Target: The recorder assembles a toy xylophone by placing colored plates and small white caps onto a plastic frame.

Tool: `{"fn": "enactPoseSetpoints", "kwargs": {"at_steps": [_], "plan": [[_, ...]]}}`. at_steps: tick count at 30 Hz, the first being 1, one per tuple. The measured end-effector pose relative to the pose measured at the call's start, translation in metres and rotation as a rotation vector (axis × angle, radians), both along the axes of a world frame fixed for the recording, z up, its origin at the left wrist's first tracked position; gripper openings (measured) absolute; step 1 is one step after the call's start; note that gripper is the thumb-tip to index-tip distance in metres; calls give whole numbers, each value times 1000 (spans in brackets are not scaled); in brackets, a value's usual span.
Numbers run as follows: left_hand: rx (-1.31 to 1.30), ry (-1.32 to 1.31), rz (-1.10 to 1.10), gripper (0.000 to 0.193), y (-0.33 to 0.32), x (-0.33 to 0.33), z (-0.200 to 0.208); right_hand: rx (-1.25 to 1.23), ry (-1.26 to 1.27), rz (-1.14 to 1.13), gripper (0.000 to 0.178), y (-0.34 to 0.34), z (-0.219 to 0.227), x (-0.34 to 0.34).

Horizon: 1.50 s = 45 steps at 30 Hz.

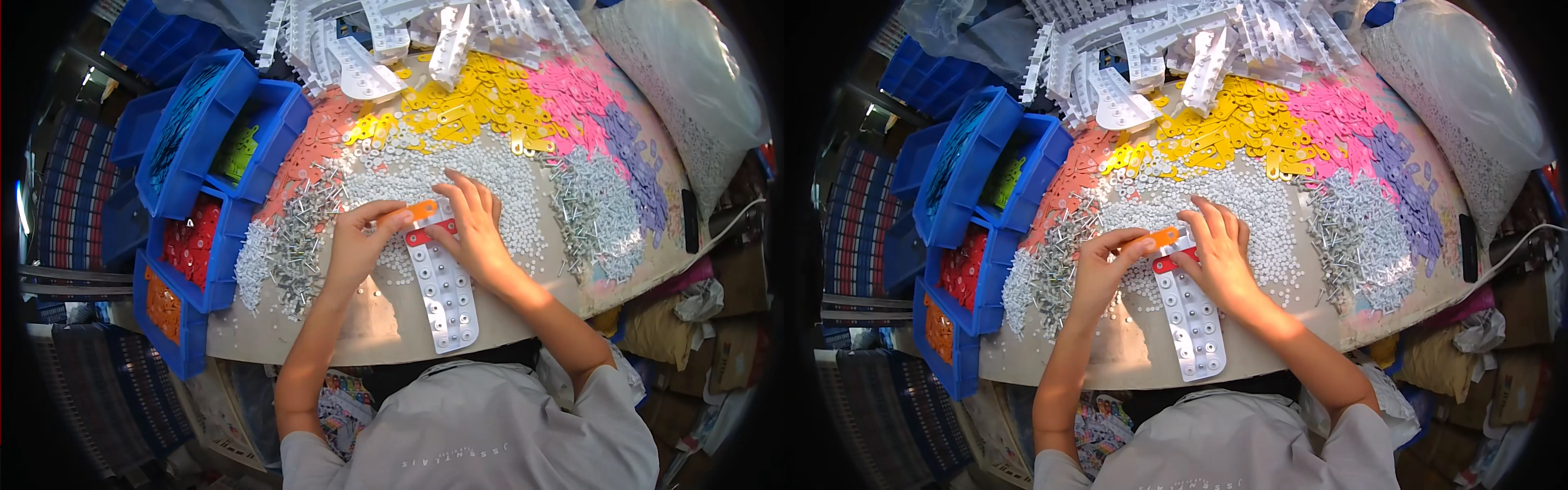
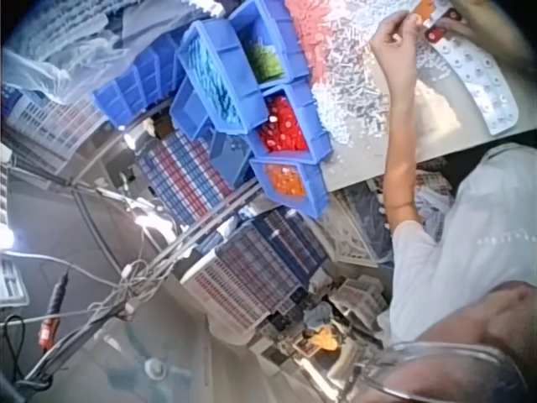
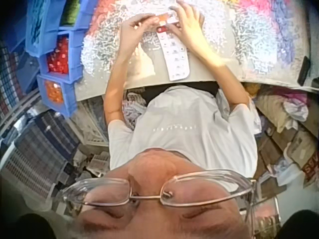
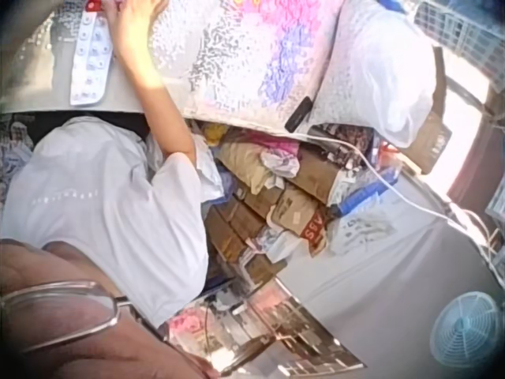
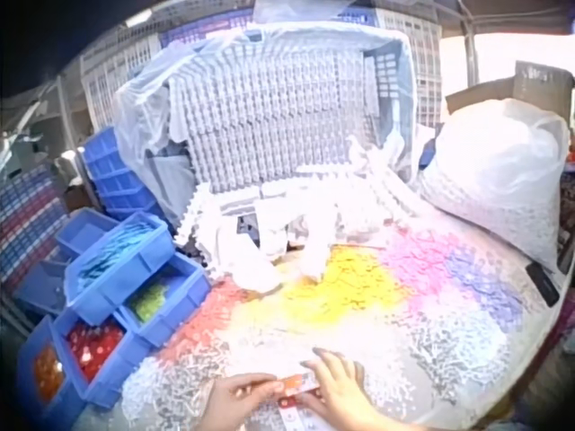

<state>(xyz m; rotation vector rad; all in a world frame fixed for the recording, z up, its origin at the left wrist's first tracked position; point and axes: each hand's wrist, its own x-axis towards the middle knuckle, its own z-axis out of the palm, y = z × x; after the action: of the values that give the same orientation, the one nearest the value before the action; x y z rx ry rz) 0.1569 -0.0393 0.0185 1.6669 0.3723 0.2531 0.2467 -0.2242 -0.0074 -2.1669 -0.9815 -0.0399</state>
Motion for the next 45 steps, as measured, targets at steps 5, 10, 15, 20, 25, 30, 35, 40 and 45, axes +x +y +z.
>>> {"fn": "enactPoseSetpoints", "kwargs": {"at_steps": [5,10,15,20,25,30,35,40,45], "plan": [[255,41,5,15,-8,15,-11,15,5,-26,68,-2,-1,-1],[638,-100,68,11,-13,25,-30,34,19,-34,73,-1,0,-1],[725,3,-5,24,-10,24,-38,34,20,-36,78,-3,-2,-2],[668,-15,110,55,-22,16,-45,26,19,-42,77,-4,-3,-2],[982,-199,388,50,47,3,-20,39,0,-19,76,3,5,-8],[1414,-386,694,34,213,6,76,41,44,-68,73,-3,0,0],[1365,125,748,47,387,-48,97,24,8,-30,71,0,6,-4],[503,579,387,65,394,-47,109,-123,-101,32,58,15,35,-3],[497,541,265,42,414,-51,100,-32,-269,323,41,77,68,8]]}}
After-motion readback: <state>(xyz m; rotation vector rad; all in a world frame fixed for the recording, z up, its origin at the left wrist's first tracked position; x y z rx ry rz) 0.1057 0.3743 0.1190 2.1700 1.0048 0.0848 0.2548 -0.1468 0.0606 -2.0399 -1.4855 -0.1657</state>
